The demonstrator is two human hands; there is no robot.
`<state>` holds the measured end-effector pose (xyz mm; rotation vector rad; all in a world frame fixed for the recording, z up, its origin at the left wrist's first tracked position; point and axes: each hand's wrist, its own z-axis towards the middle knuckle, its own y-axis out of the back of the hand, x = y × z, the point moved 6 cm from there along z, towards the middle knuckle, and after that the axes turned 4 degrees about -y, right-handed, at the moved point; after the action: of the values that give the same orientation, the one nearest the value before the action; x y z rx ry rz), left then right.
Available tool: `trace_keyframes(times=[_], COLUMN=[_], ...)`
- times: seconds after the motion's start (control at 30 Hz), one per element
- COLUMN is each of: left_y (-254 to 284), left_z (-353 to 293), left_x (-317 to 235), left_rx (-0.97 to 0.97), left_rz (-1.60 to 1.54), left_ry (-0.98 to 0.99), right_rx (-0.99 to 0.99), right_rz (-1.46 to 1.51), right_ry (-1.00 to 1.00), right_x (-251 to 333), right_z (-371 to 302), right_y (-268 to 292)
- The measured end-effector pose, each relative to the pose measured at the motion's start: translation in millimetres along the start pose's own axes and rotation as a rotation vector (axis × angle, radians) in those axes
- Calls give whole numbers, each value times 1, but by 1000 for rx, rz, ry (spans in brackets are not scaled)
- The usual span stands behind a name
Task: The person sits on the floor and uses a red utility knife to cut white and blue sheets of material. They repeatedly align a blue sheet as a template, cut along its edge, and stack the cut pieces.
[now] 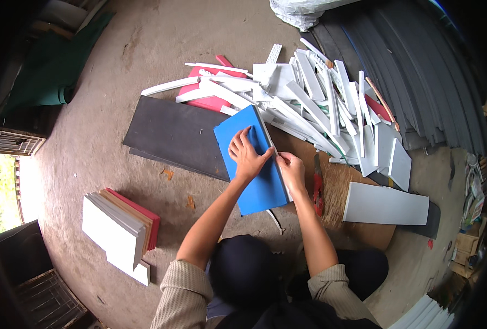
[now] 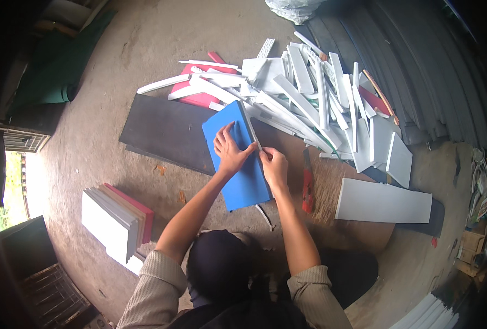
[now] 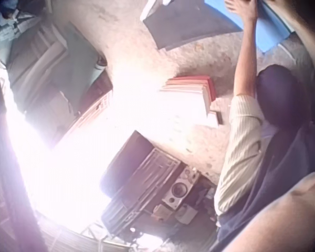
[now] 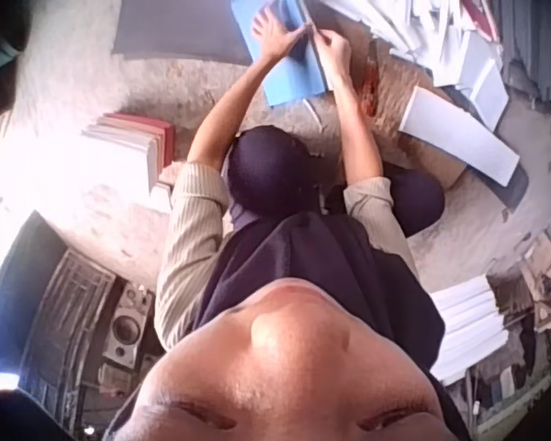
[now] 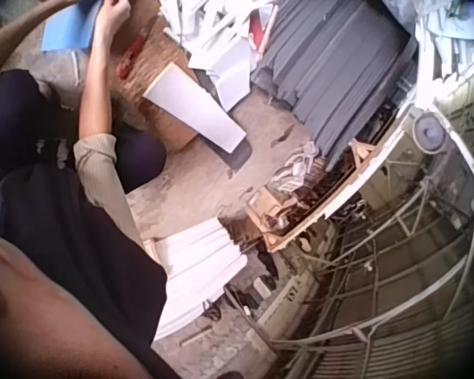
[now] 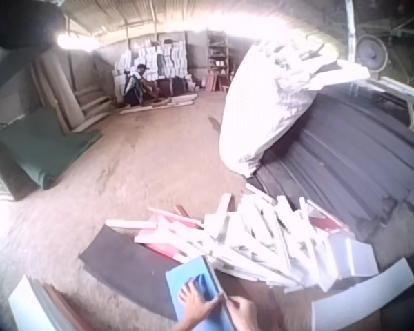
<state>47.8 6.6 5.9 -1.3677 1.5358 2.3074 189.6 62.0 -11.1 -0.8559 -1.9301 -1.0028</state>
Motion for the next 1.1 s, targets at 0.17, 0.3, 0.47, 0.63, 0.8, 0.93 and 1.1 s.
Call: trace_keyframes(times=[0.17, 0.3, 0.47, 0.63, 0.8, 0.93, 1.1], left_y=[22, 61, 79, 87, 93, 103, 141], left_z=[28, 64, 73, 43, 13, -5, -12], left_x=[32, 58, -56, -95, -89, -96, -136], left_rx=[104, -26, 244, 171, 139, 224, 76], left_rz=[189, 161, -904, -1003, -664, -767, -428], left_ry=[-58, 30, 69, -162, -271, -187, -408], right_rx=[-253, -230, -108, -409, -432, -335, -356], right_rz=[-99, 69, 246, -381, -843, -855, -314], right_ry=[213, 316, 353, 258, -2, 22, -60], right_x=[41, 61, 41, -33, -86, -107, -90], right_z=[-1, -1, 1, -20, -67, -65, -48], right_y=[35, 58, 77, 112, 98, 97, 121])
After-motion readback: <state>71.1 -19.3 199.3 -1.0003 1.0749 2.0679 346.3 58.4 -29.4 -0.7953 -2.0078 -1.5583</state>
